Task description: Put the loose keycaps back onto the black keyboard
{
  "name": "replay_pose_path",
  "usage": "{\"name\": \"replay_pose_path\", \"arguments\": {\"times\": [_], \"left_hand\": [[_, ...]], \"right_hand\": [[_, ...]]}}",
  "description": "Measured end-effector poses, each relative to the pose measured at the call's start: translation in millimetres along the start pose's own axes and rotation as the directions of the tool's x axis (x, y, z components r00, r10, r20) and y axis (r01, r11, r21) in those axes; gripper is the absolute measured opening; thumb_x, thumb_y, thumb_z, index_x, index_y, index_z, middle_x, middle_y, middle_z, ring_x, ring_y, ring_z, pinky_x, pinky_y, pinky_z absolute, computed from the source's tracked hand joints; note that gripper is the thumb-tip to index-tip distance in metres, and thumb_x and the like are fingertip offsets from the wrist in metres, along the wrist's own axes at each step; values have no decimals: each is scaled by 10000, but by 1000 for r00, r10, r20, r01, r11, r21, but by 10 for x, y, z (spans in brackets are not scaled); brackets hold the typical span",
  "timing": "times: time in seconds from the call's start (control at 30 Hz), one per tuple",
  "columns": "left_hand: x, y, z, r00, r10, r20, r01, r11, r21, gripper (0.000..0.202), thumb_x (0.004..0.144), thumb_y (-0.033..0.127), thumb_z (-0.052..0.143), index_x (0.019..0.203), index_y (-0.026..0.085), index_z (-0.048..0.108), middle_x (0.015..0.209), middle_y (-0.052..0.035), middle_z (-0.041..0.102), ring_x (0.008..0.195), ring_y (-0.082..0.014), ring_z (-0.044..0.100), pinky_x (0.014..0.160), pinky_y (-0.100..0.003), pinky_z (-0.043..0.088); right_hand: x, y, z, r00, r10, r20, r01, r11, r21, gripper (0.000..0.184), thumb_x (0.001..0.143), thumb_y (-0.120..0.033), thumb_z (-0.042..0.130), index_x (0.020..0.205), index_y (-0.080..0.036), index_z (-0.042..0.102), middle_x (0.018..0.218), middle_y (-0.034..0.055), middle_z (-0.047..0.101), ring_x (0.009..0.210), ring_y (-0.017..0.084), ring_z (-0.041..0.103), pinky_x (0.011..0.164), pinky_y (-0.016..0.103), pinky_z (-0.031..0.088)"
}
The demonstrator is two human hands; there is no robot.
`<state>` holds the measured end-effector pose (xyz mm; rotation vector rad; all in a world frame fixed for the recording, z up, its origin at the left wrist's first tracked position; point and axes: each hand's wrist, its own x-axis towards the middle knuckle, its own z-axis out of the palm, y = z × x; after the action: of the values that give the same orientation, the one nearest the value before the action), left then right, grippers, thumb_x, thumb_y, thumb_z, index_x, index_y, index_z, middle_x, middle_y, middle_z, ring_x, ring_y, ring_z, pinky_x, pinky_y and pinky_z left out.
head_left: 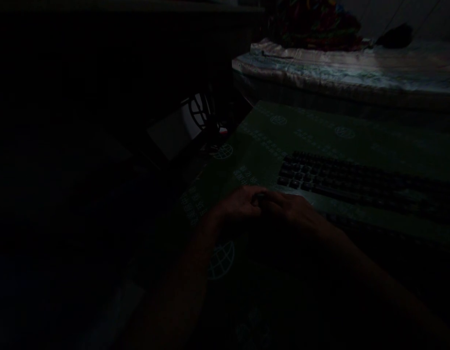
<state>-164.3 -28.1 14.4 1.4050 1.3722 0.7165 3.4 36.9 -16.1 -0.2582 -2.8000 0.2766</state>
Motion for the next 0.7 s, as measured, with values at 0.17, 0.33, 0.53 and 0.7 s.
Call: {"name": "replay_pose_path", "arguments": {"times": [0.17,0.33,0.53,0.7], "left_hand": [[-13,4,-37,991,-126,-45,127,992,3,378,642,185,629,1019,156,642,601,62,497,534,-89,445,476,-200,312],[-32,39,-61,960,-116,-256,88,989,-117,273,628,223,696,890,153,667,614,47,556,546,-85,507,497,-195,379],[-17,2,0,971,-140,-196,40,896,-441,243,683,269,681,885,141,637,510,29,595,391,-78,513,382,-173,361],[7,-26,21,986,-99,-134,2,810,-587,228,648,243,720,818,117,637,571,-7,650,417,-86,563,365,-160,380]], "right_hand": [[-53,96,43,951,136,-277,-46,950,310,184,867,-207,453,935,-171,620,926,80,655,789,151,621,646,243,488],[-25,104,-47,889,225,-399,-48,912,408,185,877,-210,449,915,-185,628,774,38,651,687,131,613,586,221,472],[-9,18,-110,906,193,-377,-94,959,266,220,885,-235,434,921,-190,646,767,46,665,674,140,614,580,226,459],[-3,-47,-141,909,262,-323,-166,941,294,224,885,-307,469,913,-207,667,754,39,681,668,151,633,579,231,477]]}}
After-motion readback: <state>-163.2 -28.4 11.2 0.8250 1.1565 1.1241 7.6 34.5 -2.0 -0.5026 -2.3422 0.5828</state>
